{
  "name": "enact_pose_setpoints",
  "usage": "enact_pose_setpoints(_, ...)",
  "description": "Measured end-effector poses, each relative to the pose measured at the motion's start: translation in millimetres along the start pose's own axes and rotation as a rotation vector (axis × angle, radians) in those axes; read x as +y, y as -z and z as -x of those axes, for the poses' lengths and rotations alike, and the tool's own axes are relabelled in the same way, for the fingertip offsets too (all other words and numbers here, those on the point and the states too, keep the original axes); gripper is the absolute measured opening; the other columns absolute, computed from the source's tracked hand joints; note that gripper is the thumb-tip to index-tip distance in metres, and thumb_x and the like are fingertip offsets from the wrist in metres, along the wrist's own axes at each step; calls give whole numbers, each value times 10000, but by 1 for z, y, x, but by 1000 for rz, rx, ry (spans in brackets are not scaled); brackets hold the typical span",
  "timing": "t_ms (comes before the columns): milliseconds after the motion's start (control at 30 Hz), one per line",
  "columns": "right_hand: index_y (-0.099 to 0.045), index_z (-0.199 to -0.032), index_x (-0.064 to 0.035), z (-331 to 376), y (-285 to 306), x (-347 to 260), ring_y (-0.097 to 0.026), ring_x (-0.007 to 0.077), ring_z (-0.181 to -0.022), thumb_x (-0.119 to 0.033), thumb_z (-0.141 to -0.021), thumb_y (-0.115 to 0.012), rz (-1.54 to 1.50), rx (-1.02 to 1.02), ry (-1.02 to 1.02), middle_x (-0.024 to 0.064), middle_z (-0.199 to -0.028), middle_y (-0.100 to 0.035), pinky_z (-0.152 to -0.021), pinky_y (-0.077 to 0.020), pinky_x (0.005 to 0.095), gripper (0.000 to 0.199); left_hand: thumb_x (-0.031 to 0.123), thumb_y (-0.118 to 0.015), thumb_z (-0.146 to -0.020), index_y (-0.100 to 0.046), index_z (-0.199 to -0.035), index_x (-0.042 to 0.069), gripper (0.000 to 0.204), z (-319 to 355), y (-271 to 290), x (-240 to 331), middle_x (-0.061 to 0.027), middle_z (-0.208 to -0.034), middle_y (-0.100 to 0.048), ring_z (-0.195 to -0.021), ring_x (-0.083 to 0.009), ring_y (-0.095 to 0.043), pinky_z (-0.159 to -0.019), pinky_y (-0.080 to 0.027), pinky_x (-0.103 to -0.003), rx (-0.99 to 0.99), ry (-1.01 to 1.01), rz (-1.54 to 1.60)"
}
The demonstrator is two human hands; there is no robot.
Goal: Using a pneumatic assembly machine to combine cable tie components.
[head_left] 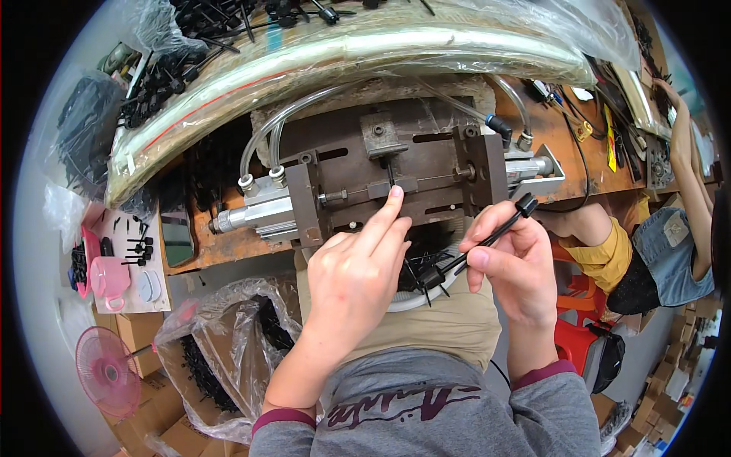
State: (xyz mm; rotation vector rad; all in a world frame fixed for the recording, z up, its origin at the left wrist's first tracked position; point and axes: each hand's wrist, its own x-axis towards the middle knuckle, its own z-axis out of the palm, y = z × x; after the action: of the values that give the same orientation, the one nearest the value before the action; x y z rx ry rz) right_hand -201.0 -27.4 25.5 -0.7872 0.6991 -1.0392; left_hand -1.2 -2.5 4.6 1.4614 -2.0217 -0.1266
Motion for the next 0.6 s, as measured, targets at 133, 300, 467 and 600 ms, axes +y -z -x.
enact_pose_setpoints(133, -617, -1015, 33, 0, 1, 4, -659, 151, -658, 56, -825, -698, -58, -13, -35, 152, -910, -695, -592, -542, 263, 208, 29, -817, -659, -677, -1143, 28, 504, 5, 16, 9, -151, -1174, -682, -803, -236, -703, -689, -560, -312, 2, -36, 512)
enact_pose_setpoints(300, -601, -1184, 58, 0, -6, 2, -675, 166, -642, 20, -881, -642, -58, -40, -141, 171, -924, -707, -585, -547, 256, 308, -7, -831, -638, -725, -1016, 4, 393, 21, 29, 16, -145, -1079, -700, -855, -230, -708, -698, -574, -306, 20, -118, 545)
enact_pose_setpoints(467, -615, -1172, 73, 1, -1, 2, -697, 201, -659, -25, -930, -594, 132, 51, 68, 214, -986, -707, -592, -572, 265, 261, 12, -814, -646, -735, -962, 22, 326, 23, 18, 13, -154, -1076, -697, -872, -249, -685, -710, -565, -309, 178, 38, 341)
enact_pose_setpoints(600, -621, -1153, 98, 4, -2, 5, -714, 237, -800, -5, -933, -571, 222, 70, 229, 253, -1083, -678, -658, -589, 288, 248, 58, -803, -647, -722, -940, 8, 308, 19, -4, 2, -137, -1148, -692, -884, -271, -676, -777, -542, -350, 172, -51, 57)
